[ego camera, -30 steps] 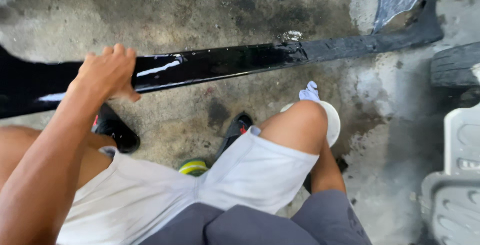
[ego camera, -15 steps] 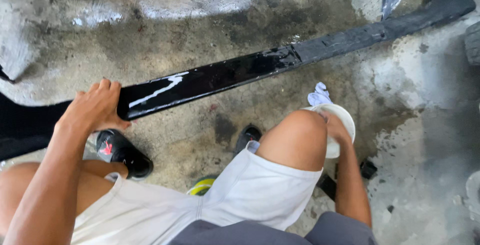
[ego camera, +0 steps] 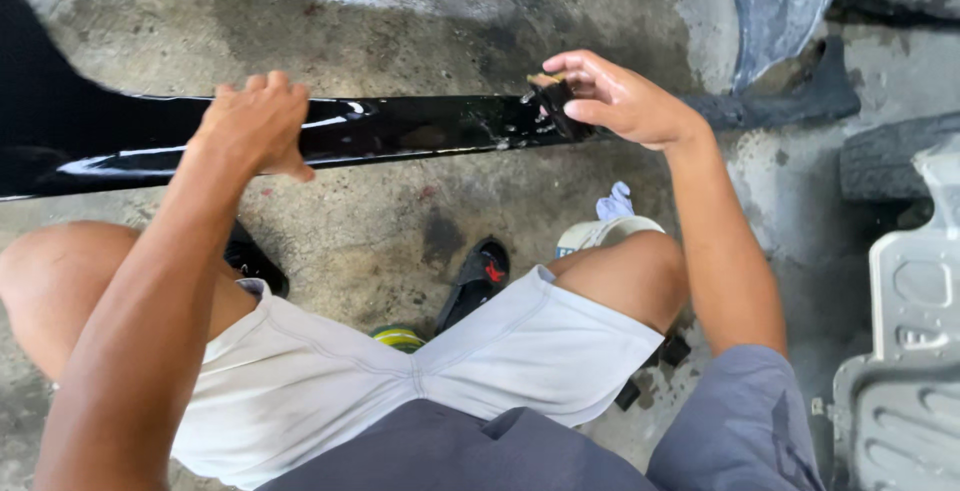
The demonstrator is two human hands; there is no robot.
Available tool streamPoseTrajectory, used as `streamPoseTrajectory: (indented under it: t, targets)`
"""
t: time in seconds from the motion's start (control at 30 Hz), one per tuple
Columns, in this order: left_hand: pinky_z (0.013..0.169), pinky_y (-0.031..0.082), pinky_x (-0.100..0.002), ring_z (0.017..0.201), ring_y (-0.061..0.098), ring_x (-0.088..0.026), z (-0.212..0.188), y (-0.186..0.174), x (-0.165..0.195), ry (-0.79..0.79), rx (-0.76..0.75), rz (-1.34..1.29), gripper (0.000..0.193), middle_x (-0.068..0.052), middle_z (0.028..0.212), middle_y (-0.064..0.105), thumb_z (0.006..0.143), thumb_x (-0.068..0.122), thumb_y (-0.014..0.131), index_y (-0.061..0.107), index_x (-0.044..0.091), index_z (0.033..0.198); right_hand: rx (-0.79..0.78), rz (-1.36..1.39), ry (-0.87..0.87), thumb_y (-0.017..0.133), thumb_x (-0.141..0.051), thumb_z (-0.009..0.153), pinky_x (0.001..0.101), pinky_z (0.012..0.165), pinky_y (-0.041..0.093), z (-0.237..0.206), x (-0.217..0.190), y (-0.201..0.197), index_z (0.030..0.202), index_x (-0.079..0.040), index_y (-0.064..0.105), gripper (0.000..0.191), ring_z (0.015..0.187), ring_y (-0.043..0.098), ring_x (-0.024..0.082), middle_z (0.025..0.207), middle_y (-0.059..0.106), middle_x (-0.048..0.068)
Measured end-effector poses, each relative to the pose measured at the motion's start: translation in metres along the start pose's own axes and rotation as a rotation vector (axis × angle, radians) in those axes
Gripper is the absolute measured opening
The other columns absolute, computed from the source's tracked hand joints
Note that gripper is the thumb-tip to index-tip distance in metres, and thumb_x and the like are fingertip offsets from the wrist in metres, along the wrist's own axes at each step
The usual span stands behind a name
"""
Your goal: The person squats on the floor and scrubs a black car bumper with a sponge, repeatedly dipping it into a bucket of water. The person holds the bumper with one hand while scrubbing with the other, working along the length of the bumper.
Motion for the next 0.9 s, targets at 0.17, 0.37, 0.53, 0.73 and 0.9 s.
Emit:
streamPoseTrajectory:
  t: [0.17,0.37,0.53,0.73,0.9]
  targets:
    - [0.095,0.052,-0.054,0.125,0.059,-0.033,-0.007,-0.004,0.002,-0.005,0.015,-0.028,0.102,-0.013,0.126,0.062,0.053,0.058,0.097,0.058,0.002,0.129,0.273,-0.339,-0.148,0.068,-0.015,0.097,0.0332,0.108,0.054,0.08,-0.038,0.096,0.142,-0.014,0.055,0.047,0.123,0.065,0.016,0.135,0.066,0.003]
    - [0.092,0.05,-0.056,0.12,0.06,-0.032,-0.011,-0.012,0.006,0.003,0.084,-0.051,0.101,-0.012,0.124,0.061,0.048,0.056,0.099,0.059,0.005,0.126,0.329,-0.542,-0.373,0.079,-0.018,0.089,0.0427,0.108,0.049,0.132,0.022,0.212,0.136,-0.015,0.063,0.049,0.131,0.056,0.036,0.144,0.055,0.017]
    - [0.092,0.047,-0.058,0.117,0.06,-0.03,-0.009,-0.008,0.008,0.015,0.108,-0.06,0.1,-0.011,0.121,0.062,0.047,0.053,0.1,0.06,0.004,0.124,0.483,-0.745,-0.059,0.079,-0.021,0.089,0.0407,0.101,0.052,0.051,0.113,0.068,0.124,-0.01,0.071,0.038,0.117,0.067,0.033,0.124,0.071,0.017]
    - [0.093,0.047,-0.057,0.12,0.059,-0.031,-0.009,0.0,0.013,0.019,0.056,-0.096,0.103,-0.012,0.123,0.061,0.046,0.054,0.1,0.058,0.002,0.125,0.782,-0.589,0.314,0.078,-0.029,0.086,0.0395,0.086,0.058,0.046,0.113,0.065,0.115,-0.01,0.076,0.035,0.09,0.076,0.031,0.101,0.076,0.015]
    - [0.093,0.049,-0.055,0.121,0.061,-0.033,-0.015,0.007,0.013,0.01,-0.031,-0.159,0.105,-0.013,0.126,0.062,0.047,0.05,0.1,0.056,0.003,0.129,0.73,-0.552,-0.294,0.082,-0.026,0.079,0.0395,0.096,0.05,0.124,0.05,0.224,0.116,-0.008,0.077,0.041,0.104,0.061,0.034,0.107,0.068,0.018]
Point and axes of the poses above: each hand's wrist, its own z-axis towards the middle knuckle, its own y-axis out of the palm, x = y × z, the point moved 4 cm from there along z, towards the middle knuckle
